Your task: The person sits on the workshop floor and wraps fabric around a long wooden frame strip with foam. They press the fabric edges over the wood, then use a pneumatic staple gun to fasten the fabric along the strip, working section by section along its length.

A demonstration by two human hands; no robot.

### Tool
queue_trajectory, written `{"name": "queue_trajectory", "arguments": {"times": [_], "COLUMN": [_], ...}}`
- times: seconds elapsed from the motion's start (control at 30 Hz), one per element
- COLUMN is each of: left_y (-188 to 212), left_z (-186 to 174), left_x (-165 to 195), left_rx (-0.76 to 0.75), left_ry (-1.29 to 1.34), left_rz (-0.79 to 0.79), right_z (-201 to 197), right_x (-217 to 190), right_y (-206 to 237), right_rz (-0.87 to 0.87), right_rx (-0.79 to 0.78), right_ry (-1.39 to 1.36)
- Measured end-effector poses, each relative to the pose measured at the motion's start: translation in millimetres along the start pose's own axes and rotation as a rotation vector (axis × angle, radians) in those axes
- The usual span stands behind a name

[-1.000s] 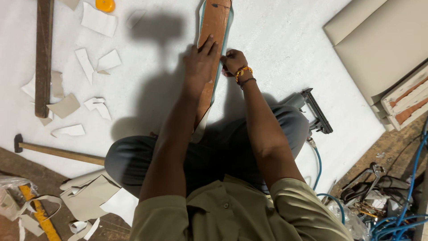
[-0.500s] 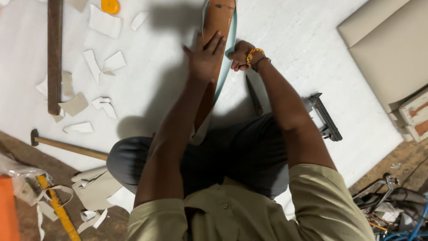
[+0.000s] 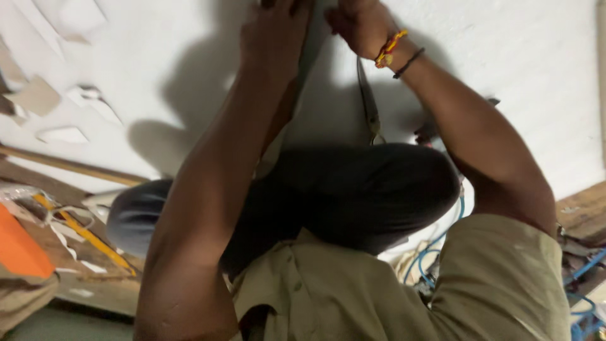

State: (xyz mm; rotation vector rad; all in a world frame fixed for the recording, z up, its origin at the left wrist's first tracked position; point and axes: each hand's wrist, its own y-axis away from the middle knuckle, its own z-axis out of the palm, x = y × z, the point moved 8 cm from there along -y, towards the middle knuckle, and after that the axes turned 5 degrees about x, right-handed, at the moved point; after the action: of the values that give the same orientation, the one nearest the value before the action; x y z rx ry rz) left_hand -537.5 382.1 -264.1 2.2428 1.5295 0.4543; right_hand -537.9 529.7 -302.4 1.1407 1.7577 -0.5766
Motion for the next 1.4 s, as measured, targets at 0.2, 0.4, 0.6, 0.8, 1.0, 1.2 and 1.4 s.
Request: {"name": "queue_trajectory", "arguments": {"times": [0.2,0.4,0.6,0.8,1.0,1.2,1.4], "left_y": [3.0,14.5,18.8,19.3,22.7,30.3,30.1], "left_z": [15.6,-17.7,-15.5,-16.2,-14.1,-18.0,-24.3], "left_x": [-6.1,-25.5,-34.3,-40.9,-41.3,-36.9,-28.6], "left_rx": [0.040,0.396,0.373,0.442,0.467,0.548,0.476], "left_ry": [0.159,0.343,0.368,0.492,0.434,0.288,0.081], "left_rz": [-0.035,0.077,0.175,0.206,0.281,0.272,0.265], "right_z": [-5.4,16.5,32.1,36.3,37.2,40.7,13.5], "right_x": [-37.2,-44.3,-38.1,-49.1,-58.6,-56.7,-75.6], "right_y": [-2.8,-32.3,-38.8,-41.5,-42.2,-31.4,-1.4], "right_rz": [0.116,0.307,0.608,0.735,0.772,0.841,0.527], "right_rx": [0.104,-0.102,-0.184,-0.069,-0.102,-0.107,-0.238], "right_ry": [-0.086,-0.058,-0.423,-0.387,-0.296,-0.453,-0.577]}}
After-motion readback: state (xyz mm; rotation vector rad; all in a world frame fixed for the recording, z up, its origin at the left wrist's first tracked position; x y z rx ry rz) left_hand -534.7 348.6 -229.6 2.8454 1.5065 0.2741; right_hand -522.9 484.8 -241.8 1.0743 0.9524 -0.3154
